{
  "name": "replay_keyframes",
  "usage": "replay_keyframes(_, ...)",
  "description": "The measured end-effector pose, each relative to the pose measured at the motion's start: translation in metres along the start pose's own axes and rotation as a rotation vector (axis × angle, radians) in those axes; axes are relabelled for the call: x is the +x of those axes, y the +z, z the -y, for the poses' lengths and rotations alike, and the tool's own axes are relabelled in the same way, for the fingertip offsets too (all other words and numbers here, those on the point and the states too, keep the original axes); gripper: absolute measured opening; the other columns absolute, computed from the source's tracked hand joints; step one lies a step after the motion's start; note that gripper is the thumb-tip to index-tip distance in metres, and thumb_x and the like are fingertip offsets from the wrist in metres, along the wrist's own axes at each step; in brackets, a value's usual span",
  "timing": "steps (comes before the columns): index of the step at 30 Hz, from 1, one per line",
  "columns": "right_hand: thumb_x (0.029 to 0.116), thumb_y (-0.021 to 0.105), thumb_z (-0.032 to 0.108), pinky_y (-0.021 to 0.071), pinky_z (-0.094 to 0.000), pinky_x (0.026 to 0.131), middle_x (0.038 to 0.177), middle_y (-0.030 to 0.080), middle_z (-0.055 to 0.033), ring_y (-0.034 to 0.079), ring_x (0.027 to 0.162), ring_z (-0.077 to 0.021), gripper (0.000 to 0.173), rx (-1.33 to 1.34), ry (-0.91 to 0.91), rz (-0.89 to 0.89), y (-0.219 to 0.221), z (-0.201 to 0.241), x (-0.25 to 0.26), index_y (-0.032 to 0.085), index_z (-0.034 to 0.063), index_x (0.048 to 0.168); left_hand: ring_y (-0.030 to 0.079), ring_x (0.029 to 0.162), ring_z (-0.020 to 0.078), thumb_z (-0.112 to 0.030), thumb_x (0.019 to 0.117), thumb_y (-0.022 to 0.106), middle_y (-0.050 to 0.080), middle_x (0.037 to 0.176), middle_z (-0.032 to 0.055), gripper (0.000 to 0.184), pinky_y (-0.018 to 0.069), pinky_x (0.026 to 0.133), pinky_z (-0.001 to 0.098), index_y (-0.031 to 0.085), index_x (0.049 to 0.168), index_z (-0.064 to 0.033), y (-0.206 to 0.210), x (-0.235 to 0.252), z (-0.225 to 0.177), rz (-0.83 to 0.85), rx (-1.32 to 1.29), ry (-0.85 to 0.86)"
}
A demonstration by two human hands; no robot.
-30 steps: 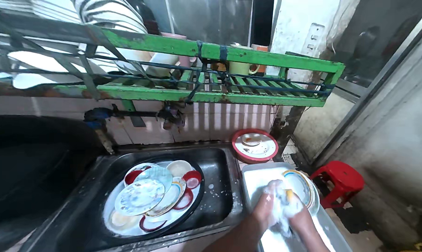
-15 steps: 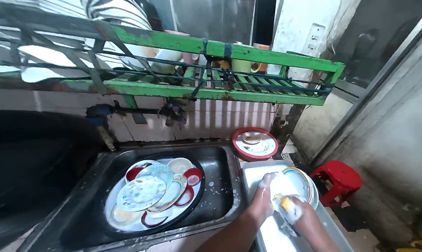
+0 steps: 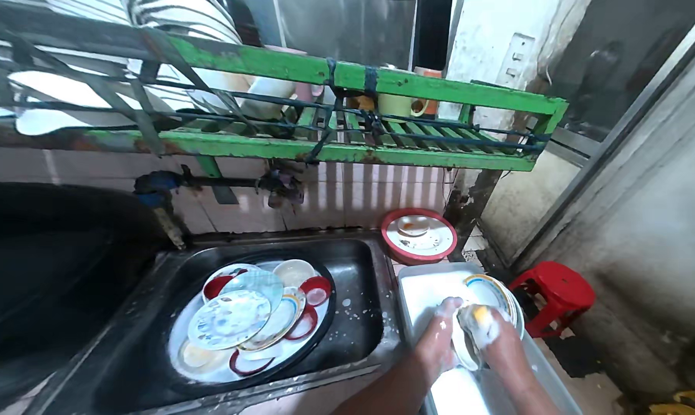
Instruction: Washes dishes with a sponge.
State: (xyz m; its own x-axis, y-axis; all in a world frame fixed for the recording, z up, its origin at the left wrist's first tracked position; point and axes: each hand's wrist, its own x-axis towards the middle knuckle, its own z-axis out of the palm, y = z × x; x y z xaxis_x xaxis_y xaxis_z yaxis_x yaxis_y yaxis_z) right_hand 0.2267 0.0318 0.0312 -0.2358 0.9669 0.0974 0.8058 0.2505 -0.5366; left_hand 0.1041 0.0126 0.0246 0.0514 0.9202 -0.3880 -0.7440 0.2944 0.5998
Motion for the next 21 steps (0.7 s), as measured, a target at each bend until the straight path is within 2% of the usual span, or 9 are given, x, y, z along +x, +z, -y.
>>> replay_keyframes(3,0.0943,0.068,0.031,0.0486,-0.049,0.108,0.128,0.065,-0.0258,0.063,0.123,-0.0355,0.055,0.161,-0.047,0.024,0.006,0.019,-0.012,0.06,-0.0068,0.133,0.064,0.097,0.0211,-0.033,0.1098,0.041,0.064,0.107,0.0116,0.035,0.055,0.083,0.041,0.058,0.125,-0.0072,0.001,-0.003,-0.01,-0.045,0.179,0.045)
replay_keyframes(5,0.0899,0.071,0.041,0.0471,-0.051,0.11,0.137,0.06,-0.0264,0.058,0.13,-0.0392,0.069,-0.032,-0.202,0.14,0.002,0.02,-0.027,0.056,-0.0046,0.139,0.062,0.097,0.023,-0.036,0.1065,0.046,0.063,0.11,0.0132,0.037,0.0529,0.081,0.0426,0.057,0.13,-0.0089,-0.007,-0.002,-0.027,-0.092,0.263,-0.017)
replay_keyframes(8,0.0875,0.075,0.034,0.05,-0.0522,0.106,0.135,0.062,-0.0236,0.061,0.126,-0.0382,0.066,-0.148,-0.285,0.209,-0.005,0.005,-0.027,0.056,-0.0006,0.141,0.063,0.102,0.0266,-0.041,0.1046,0.048,0.063,0.117,0.0154,0.043,0.054,0.084,0.0459,0.053,0.135,-0.0107,-0.011,0.005,-0.037,-0.08,0.202,-0.155)
replay_keyframes(11,0.0806,0.076,0.026,0.0574,-0.0357,0.092,0.115,0.07,-0.0123,0.069,0.103,-0.0178,0.061,0.424,-0.091,0.16,-0.019,0.001,-0.02,0.06,-0.0028,0.132,0.066,0.091,0.0233,-0.05,0.1065,0.039,0.066,0.104,0.0108,0.048,0.0556,0.076,0.0423,0.056,0.13,-0.0122,-0.018,0.009,-0.034,0.028,0.135,-0.14)
replay_keyframes(13,0.0734,0.077,0.022,0.0612,-0.0325,0.067,0.091,0.07,-0.0073,0.07,0.076,-0.0145,0.06,0.931,0.156,0.16,-0.028,-0.002,-0.013,0.054,-0.0002,0.124,0.067,0.101,0.0226,-0.049,0.1073,0.04,0.067,0.111,0.0105,0.048,0.0564,0.085,0.0422,0.056,0.131,-0.0106,-0.024,0.009,-0.03,0.106,0.002,-0.089)
replay_keyframes(15,0.0792,0.073,0.018,0.0612,-0.0328,0.059,0.083,0.069,-0.0073,0.069,0.066,-0.0153,0.051,1.076,0.286,0.164,-0.034,-0.012,-0.002,0.052,0.0033,0.124,0.068,0.106,0.0247,-0.037,0.1086,0.042,0.068,0.115,0.0132,0.04,0.0566,0.09,0.0433,0.056,0.131,-0.0072,-0.027,0.005,-0.03,0.129,-0.159,-0.029)
replay_keyframes(17,0.0948,0.066,0.01,0.0587,-0.0348,0.067,0.098,0.068,-0.0112,0.066,0.076,-0.0164,0.04,0.806,0.312,0.055,-0.031,-0.025,0.007,0.056,-0.0003,0.132,0.068,0.103,0.0266,-0.025,0.1091,0.043,0.068,0.114,0.0157,0.033,0.0575,0.089,0.0449,0.056,0.132,-0.005,-0.024,0.0,-0.031,0.076,-0.233,0.074)
replay_keyframes(19,0.0923,0.073,0.013,0.0595,-0.0393,0.072,0.101,0.07,-0.0147,0.068,0.081,-0.0189,0.038,0.596,0.219,-0.187,-0.015,-0.03,0.008,0.063,-0.0027,0.125,0.067,0.103,0.0254,-0.017,0.1083,0.046,0.066,0.116,0.0159,0.03,0.0575,0.088,0.0445,0.056,0.133,-0.0039,-0.015,-0.006,-0.026,-0.021,-0.122,0.148)
replay_keyframes(21,0.0888,0.076,0.015,0.0584,-0.0426,0.092,0.114,0.07,-0.0215,0.07,0.101,-0.0243,0.049,0.49,0.016,-0.338,-0.001,-0.01,-0.006,0.06,-0.01,0.128,0.062,0.111,0.0209,-0.013,0.109,0.044,0.061,0.126,0.016,0.032,0.0542,0.093,0.039,0.052,0.138,-0.0005,0.001,-0.019,-0.014,-0.084,0.099,0.168)
